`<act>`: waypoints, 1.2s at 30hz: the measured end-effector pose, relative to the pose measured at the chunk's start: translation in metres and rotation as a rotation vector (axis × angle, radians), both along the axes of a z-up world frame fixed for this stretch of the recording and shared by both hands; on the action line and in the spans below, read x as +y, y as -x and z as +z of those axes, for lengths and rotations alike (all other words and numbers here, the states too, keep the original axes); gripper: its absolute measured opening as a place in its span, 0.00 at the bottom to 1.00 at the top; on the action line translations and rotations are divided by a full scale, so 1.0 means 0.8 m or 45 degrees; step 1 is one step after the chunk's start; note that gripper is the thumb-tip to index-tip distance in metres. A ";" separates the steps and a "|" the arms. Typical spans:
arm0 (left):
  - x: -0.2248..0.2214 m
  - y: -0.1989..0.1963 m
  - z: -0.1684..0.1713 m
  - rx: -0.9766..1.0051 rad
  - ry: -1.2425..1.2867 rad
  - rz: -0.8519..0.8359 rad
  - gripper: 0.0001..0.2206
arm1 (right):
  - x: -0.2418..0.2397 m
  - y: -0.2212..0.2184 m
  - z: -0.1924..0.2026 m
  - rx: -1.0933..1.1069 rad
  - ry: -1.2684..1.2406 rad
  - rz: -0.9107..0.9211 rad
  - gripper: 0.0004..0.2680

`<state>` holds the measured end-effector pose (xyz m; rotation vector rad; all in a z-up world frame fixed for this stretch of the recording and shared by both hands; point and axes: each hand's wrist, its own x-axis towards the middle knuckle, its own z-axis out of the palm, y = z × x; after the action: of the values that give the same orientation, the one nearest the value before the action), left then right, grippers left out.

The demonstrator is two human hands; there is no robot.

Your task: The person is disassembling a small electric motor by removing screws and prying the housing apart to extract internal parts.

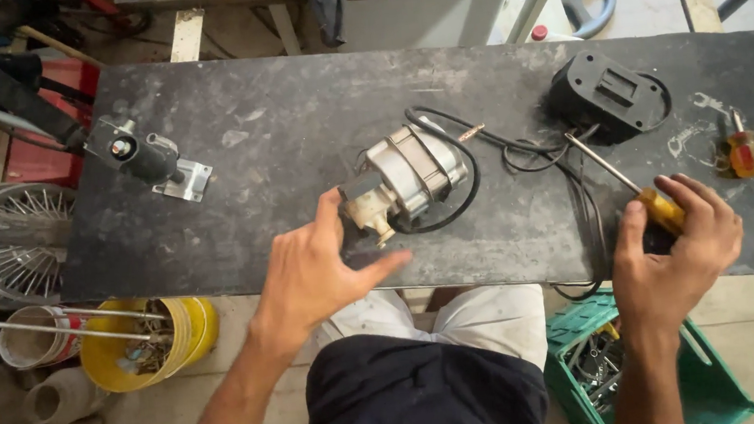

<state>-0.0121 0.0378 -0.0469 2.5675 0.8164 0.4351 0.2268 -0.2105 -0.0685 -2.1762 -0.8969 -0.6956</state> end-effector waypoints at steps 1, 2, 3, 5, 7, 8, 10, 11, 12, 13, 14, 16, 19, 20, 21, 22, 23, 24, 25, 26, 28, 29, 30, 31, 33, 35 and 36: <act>0.003 -0.001 -0.006 0.002 0.000 0.002 0.49 | -0.001 0.001 0.000 0.002 0.000 0.002 0.10; 0.005 -0.002 -0.012 -0.120 -0.233 -0.014 0.40 | -0.002 0.001 0.000 0.002 0.022 -0.015 0.09; 0.010 -0.005 -0.018 -0.246 -0.471 -0.035 0.32 | -0.001 0.000 -0.001 -0.001 0.038 -0.034 0.09; 0.008 -0.013 -0.010 -0.326 -0.494 -0.013 0.29 | -0.001 0.001 -0.001 -0.008 0.034 -0.043 0.09; 0.005 -0.024 0.000 -0.404 -0.509 0.004 0.26 | -0.001 0.000 -0.002 -0.012 0.038 -0.056 0.08; 0.002 -0.030 0.005 -0.468 -0.537 0.033 0.26 | -0.001 -0.001 -0.003 -0.016 0.039 -0.059 0.08; 0.000 -0.042 0.019 -0.527 -0.558 0.057 0.27 | -0.003 -0.002 -0.001 -0.014 0.046 -0.066 0.08; 0.003 -0.049 0.027 -0.461 -0.403 0.045 0.26 | -0.002 -0.003 0.001 -0.002 0.045 -0.059 0.11; 0.006 -0.056 0.036 -0.393 -0.249 0.033 0.27 | -0.002 -0.003 0.004 0.009 0.043 -0.052 0.14; 0.012 -0.063 0.048 -0.391 -0.248 0.026 0.27 | -0.004 -0.004 0.006 0.012 0.044 -0.059 0.14; 0.019 -0.069 0.059 -0.256 -0.086 0.094 0.27 | -0.005 -0.003 0.010 0.059 0.038 -0.043 0.14; 0.033 -0.078 0.080 -0.122 0.070 0.159 0.27 | -0.009 -0.004 0.014 0.103 0.027 -0.026 0.15; 0.046 -0.083 0.095 0.081 0.138 0.111 0.32 | -0.017 -0.005 0.014 0.299 0.121 0.003 0.11; 0.046 -0.082 0.093 0.057 0.144 0.094 0.31 | -0.019 -0.003 0.013 0.335 0.092 0.020 0.12; 0.048 -0.084 0.091 0.030 0.148 0.070 0.30 | -0.021 -0.003 0.011 0.369 0.061 0.033 0.12; 0.042 -0.084 0.085 0.027 0.144 0.069 0.30 | -0.022 0.004 0.010 0.366 0.057 0.033 0.12; 0.035 -0.083 0.078 -0.032 0.168 0.096 0.29 | -0.023 0.011 0.009 0.383 0.026 0.028 0.12; 0.028 -0.083 0.070 -0.091 0.191 0.123 0.29 | -0.024 0.017 0.007 0.400 -0.005 0.023 0.12; 0.016 -0.086 0.066 -0.088 0.196 0.124 0.29 | -0.021 0.027 0.012 0.403 0.000 0.023 0.12; 0.004 -0.088 0.061 -0.258 0.089 0.139 0.26 | -0.018 0.038 0.017 0.562 -0.152 0.057 0.09; -0.018 -0.093 0.053 -0.421 -0.004 0.160 0.24 | -0.014 0.059 0.028 0.730 -0.289 0.092 0.07; -0.025 -0.097 0.052 -0.423 -0.009 0.185 0.23 | -0.011 0.069 0.033 0.862 -0.274 0.120 0.07; -0.033 -0.102 0.051 -0.425 -0.013 0.210 0.23 | -0.008 0.077 0.039 0.994 -0.259 0.147 0.08; -0.036 -0.101 0.043 -0.434 -0.014 0.197 0.23 | -0.008 0.085 0.036 0.984 -0.267 0.137 0.08; -0.043 -0.099 0.029 -0.421 -0.138 0.246 0.27 | -0.008 0.101 0.030 1.226 -0.413 0.214 0.11; -0.035 -0.095 0.015 -0.354 -0.061 0.314 0.26 | -0.004 0.109 0.030 1.266 -0.426 0.225 0.11; -0.030 -0.092 0.008 -0.283 0.015 0.397 0.27 | -0.001 0.115 0.030 1.309 -0.429 0.248 0.12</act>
<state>0.0616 0.0136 -0.0403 2.3305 1.1326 0.7896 0.1348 -0.2115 -0.0443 -1.7434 -0.3764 0.3608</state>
